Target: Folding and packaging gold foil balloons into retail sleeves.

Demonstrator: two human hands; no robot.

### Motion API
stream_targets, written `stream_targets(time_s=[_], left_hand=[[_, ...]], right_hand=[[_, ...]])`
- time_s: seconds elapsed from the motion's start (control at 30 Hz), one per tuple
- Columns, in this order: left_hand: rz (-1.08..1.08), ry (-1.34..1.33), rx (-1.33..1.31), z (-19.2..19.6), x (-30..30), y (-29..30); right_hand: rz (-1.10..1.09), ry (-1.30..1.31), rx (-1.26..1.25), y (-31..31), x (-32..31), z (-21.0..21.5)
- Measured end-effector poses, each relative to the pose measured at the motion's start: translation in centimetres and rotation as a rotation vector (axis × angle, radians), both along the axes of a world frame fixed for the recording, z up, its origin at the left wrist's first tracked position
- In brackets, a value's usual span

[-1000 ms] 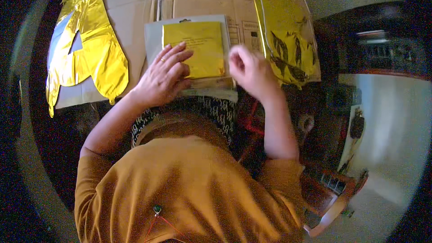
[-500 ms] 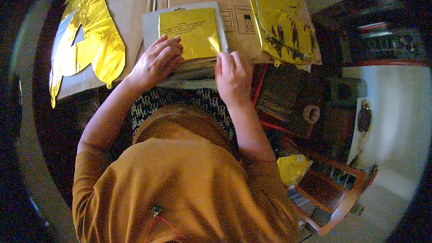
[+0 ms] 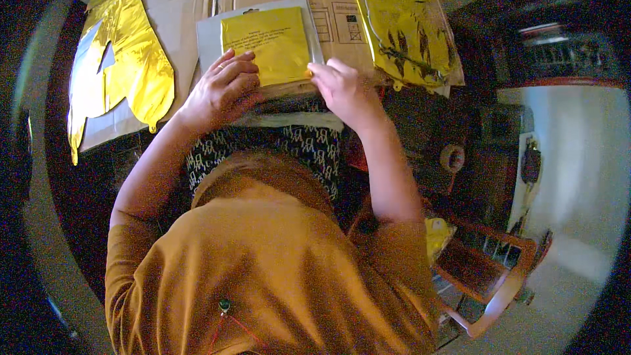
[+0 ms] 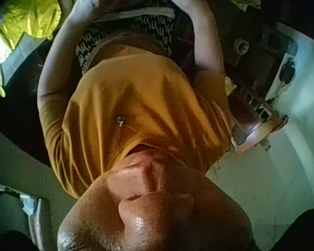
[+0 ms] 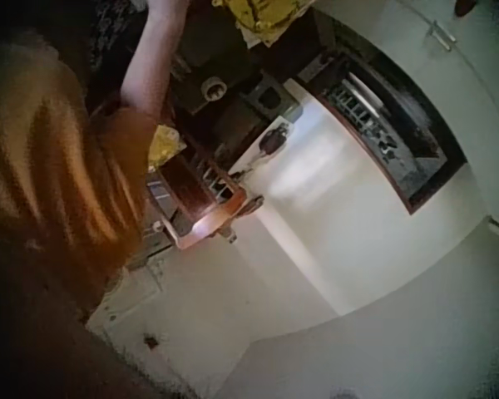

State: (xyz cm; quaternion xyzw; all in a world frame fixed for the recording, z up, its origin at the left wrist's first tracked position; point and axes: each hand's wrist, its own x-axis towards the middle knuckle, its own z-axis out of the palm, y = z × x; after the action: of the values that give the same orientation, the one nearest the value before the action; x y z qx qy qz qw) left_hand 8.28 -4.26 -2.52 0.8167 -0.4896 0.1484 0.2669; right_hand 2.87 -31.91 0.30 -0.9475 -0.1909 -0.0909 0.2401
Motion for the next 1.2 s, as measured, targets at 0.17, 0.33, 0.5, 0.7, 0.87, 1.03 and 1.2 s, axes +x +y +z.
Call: stream_targets(time_s=[0.17,0.33,0.5,0.7,0.87,1.03,1.2], left_hand=[[-0.031,-0.010,-0.037,0.3,1.2,-0.1],[-0.039,-0.047,0.101,2.3,0.7,-2.0],[-0.262,0.094,0.285,0.7,0.8,-4.4],[-0.278,0.111,0.256,0.9,1.1,-4.3],[-0.271,0.135,0.260,1.2,1.1,-4.2],[-0.294,0.156,0.260,1.3,1.1,-4.2],[-0.290,0.146,0.272,1.1,1.2,-4.1]], right_hand=[[-0.060,-0.314,-0.034,-0.6,0.3,-2.3],[-0.094,-0.283,0.098,-1.3,-1.3,-2.4],[-0.039,-0.302,-0.052,-1.6,-1.9,-1.2],[0.024,-0.254,-0.004,-1.8,-1.8,-1.4],[0.046,-0.024,0.060,-1.9,-1.1,-0.6],[0.056,0.162,0.176,-1.8,-1.6,0.8],[0.091,0.235,0.147,-1.6,-2.9,0.9]])
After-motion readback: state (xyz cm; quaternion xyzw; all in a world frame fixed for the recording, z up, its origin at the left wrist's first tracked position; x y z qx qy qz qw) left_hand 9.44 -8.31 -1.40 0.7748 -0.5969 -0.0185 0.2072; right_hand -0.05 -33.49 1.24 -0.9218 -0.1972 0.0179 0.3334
